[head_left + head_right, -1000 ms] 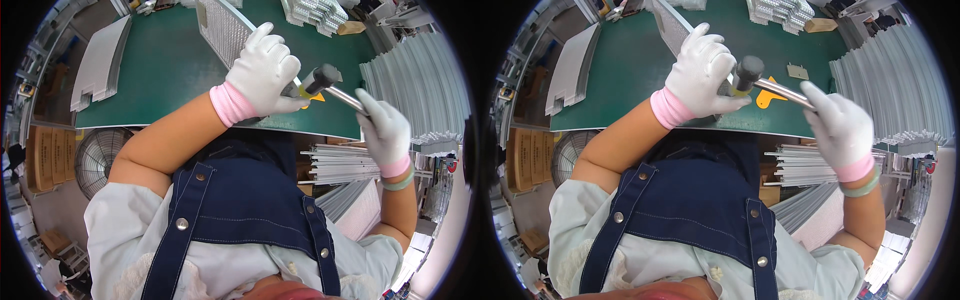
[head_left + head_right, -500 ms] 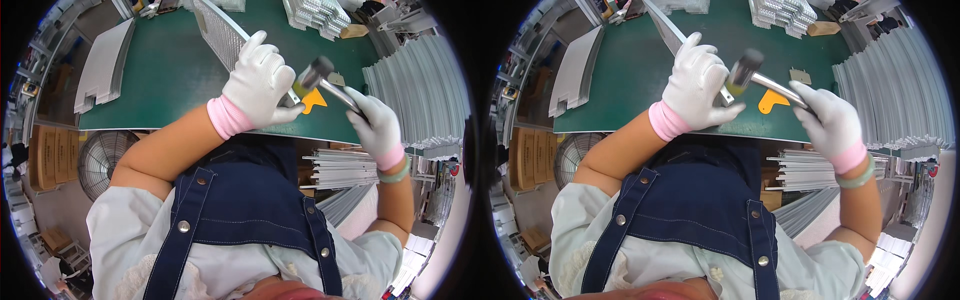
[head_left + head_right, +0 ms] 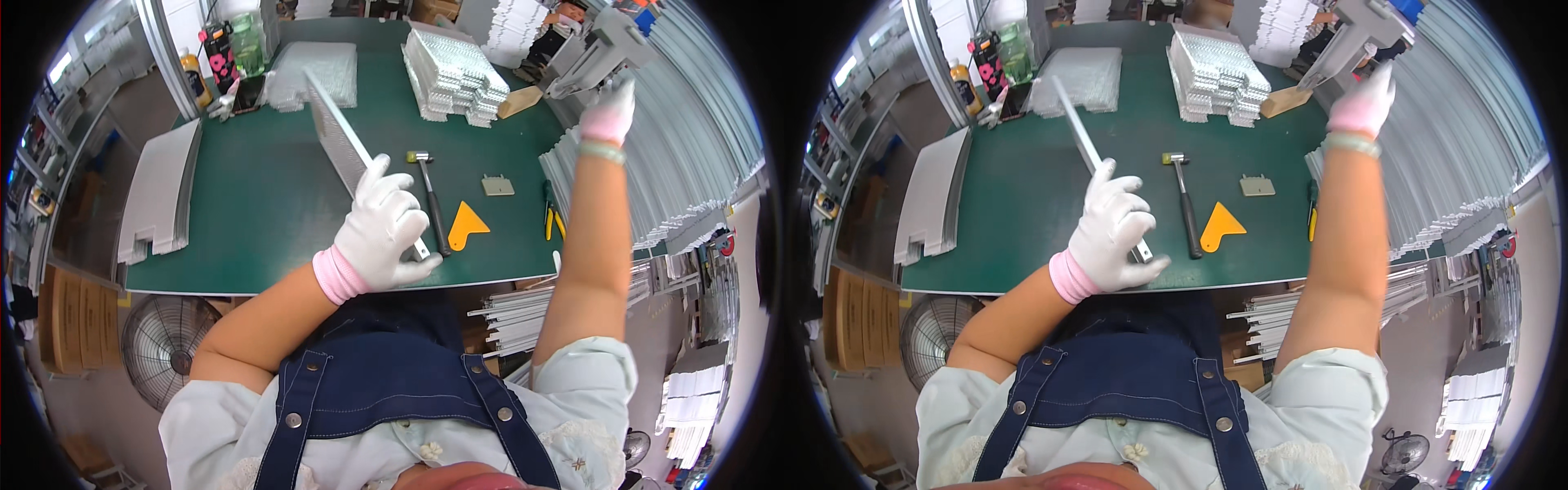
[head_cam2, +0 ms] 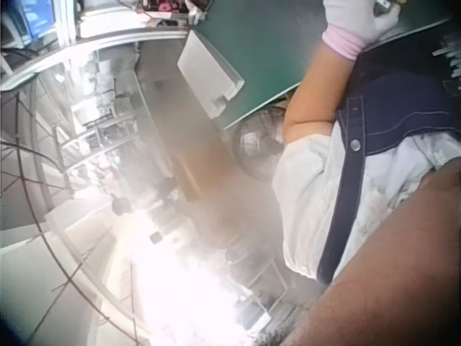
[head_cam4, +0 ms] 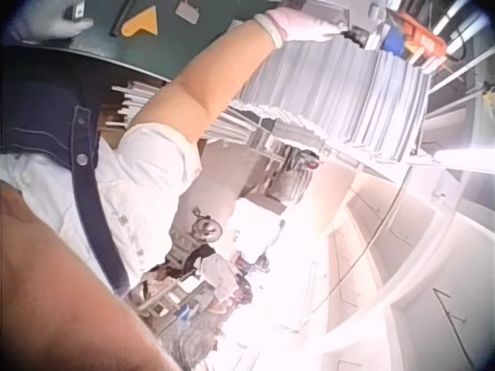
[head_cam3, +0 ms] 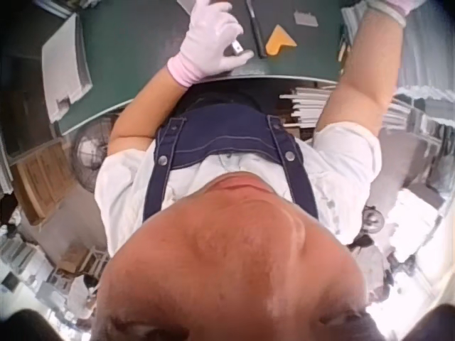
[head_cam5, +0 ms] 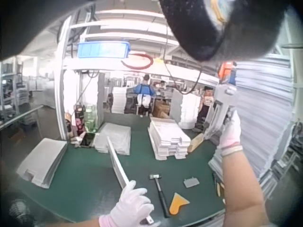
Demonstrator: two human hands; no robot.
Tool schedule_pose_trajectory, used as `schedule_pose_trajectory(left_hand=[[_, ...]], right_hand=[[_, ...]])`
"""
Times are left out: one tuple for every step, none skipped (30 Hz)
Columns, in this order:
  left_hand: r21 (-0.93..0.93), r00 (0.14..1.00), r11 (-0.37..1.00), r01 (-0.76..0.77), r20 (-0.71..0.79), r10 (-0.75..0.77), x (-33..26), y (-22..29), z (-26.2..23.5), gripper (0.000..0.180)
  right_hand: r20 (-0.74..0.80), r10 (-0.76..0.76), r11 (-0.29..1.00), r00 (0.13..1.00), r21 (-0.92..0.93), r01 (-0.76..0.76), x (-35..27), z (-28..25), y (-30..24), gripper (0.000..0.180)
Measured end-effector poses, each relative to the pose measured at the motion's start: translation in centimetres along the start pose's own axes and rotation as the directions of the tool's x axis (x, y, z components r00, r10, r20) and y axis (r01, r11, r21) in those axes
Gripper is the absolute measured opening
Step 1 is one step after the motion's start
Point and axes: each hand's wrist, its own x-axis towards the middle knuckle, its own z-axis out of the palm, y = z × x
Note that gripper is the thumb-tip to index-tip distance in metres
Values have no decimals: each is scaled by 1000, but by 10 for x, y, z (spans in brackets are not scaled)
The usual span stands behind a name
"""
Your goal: The person assembles air filters by hand, placing a mesh screen into a white frame and securing it with a stapler. They then insert a plastic component into the frame and use a yellow scraper to press the mesh into place. The process is repeated for multiple units on a green workbench.
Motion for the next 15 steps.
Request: schedule_pose_trajectory(left_hand=[[-51, 999, 998, -42, 0, 43, 7, -1, 2, 44], [-80, 998, 994, -69, 10, 70, 11, -3, 4, 43], [-88, 999, 995, -53, 4, 54, 15, -5, 7, 42], [-85, 999, 995, -43, 9, 44, 15, -8, 7, 42], [-83, 999, 996, -29, 17, 30, 14, -10, 8, 42], [-88, 1000, 996, -20, 22, 22, 15, -9, 9, 41], [-88, 1000, 996, 0, 29, 3, 14, -8, 8, 39], [-84, 999, 996, -22, 23, 24, 18, -5, 11, 39], [-68, 999, 997, -25, 27, 27, 18, -5, 13, 39], [-64, 999, 997, -37, 33, 39, 19, -5, 16, 38], [-87, 999, 995, -42, 21, 44, 22, -5, 21, 33], [-68, 999, 997, -42, 22, 43, 23, -4, 21, 32], [-54, 999, 998, -40, 23, 41, 24, -4, 21, 32], [-45, 999, 998, -36, 23, 37, 25, -4, 21, 31], [-54, 999, 998, -28, 27, 29, 27, -4, 22, 30]], right_hand=[[-15, -118, 983, 993, 138, 119, 39, -11, 9, 33], [-20, -227, 931, 974, 288, 223, 74, -13, 15, 34], [95, -463, 882, 881, -44, 468, 111, -14, 39, 31], [235, -466, 884, 853, 91, 458, 134, -15, 32, 48], [264, -237, 876, 935, 475, 88, 144, -17, 16, 42], [385, -28, 616, 922, 734, -288, 149, -25, -8, 37], [414, 26, 492, 910, 787, -372, 130, -43, -68, 10], [464, 3, 381, 886, 818, -430, 140, -56, -79, 12], [470, 54, 346, 881, 819, -458, 137, -62, -101, 11], [472, 116, 318, 874, 816, -483, 130, -71, -114, 10], [443, -8, 269, 897, 865, -425, 136, -67, -105, 8], [475, 3, 199, 880, 862, -466, 125, -74, -112, 10], [509, 14, 130, 861, 853, -506, 112, -86, -128, 13], [516, 0, 103, 857, 852, -513, 102, -94, -136, 13], [524, -6, 91, 852, 848, -521, 90, -98, -139, 14]])
